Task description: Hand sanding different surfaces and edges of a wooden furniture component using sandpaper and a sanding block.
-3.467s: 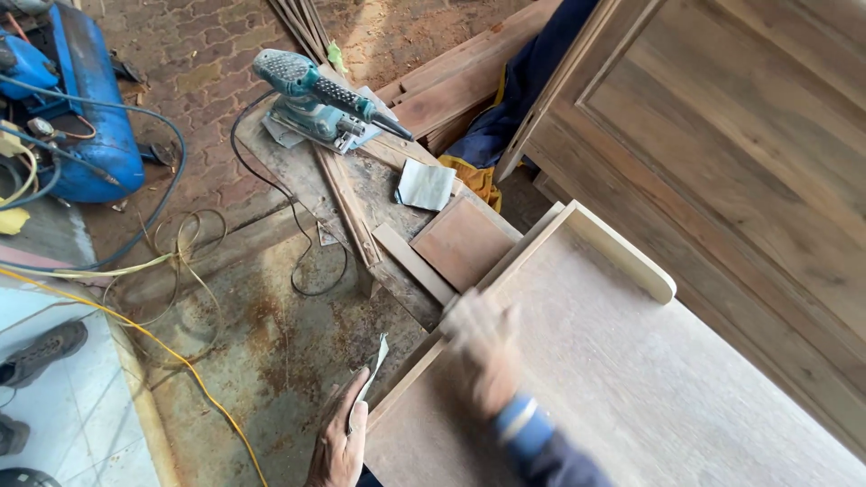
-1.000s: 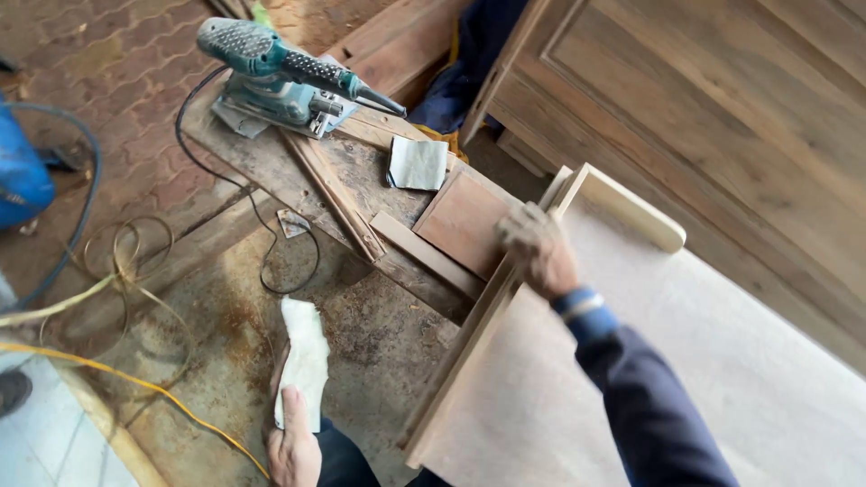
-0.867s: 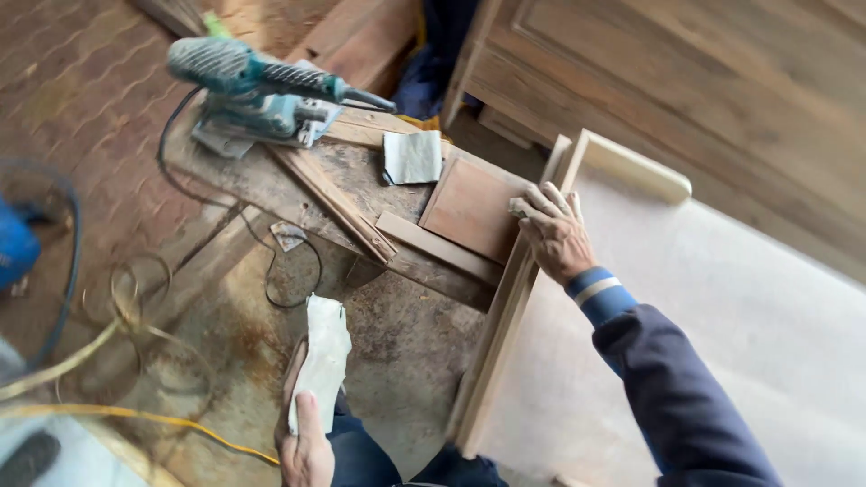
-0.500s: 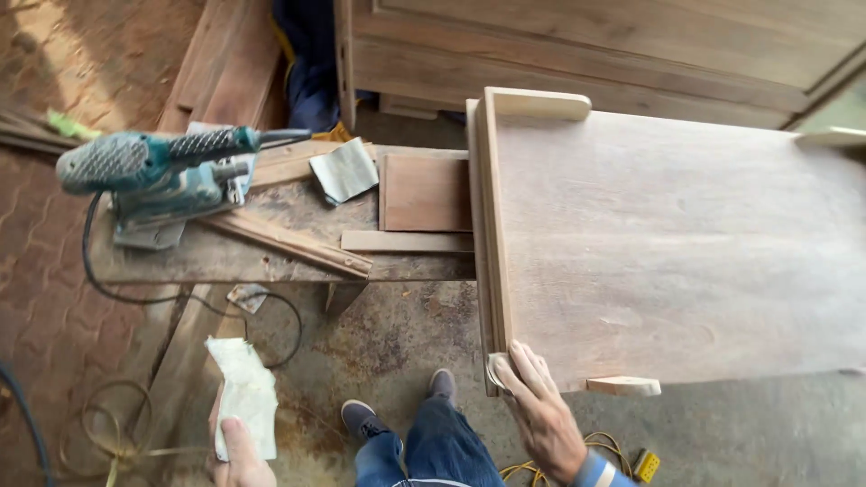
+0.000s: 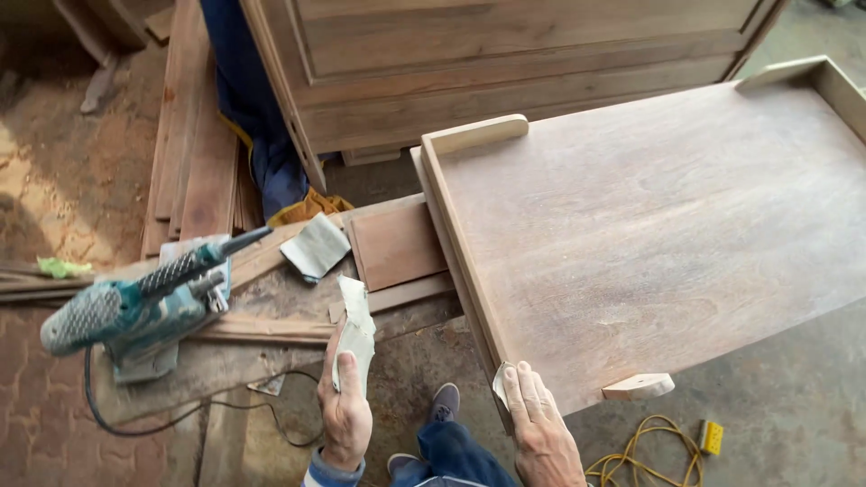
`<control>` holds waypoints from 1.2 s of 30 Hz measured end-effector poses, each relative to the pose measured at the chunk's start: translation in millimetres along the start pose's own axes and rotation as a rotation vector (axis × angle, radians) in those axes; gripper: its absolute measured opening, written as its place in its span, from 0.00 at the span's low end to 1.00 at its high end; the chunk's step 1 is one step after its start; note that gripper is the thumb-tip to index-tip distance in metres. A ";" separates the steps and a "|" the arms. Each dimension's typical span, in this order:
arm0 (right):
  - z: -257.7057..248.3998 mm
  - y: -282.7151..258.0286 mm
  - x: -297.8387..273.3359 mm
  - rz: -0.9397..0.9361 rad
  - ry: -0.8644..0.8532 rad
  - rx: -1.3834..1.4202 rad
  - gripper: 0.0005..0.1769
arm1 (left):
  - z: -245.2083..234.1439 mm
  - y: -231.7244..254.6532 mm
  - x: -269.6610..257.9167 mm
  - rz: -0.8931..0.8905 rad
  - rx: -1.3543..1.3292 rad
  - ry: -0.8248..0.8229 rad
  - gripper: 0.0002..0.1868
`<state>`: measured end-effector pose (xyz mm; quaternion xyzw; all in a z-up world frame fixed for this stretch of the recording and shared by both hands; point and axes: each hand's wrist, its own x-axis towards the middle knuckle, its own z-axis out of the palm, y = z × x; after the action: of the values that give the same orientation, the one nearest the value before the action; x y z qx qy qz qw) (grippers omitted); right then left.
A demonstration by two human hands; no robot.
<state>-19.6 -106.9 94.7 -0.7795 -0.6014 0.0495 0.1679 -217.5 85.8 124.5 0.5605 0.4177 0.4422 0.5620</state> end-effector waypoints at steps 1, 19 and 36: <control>-0.1 -2.9 12.0 0.016 0.008 0.005 0.44 | 3.5 -3.4 16.0 0.002 0.007 -0.017 0.29; -6.6 -34.0 104.7 0.265 0.133 0.033 0.42 | 186.3 -60.8 264.7 0.816 1.010 -0.711 0.36; 40.6 -55.5 139.2 0.428 0.282 -0.210 0.28 | 193.9 -82.6 277.8 0.835 0.960 -0.850 0.21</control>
<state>-44.2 46.4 91.8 -0.9011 -0.3957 -0.0879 0.1539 44.3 305.0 53.6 0.9765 0.0654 0.1341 0.1554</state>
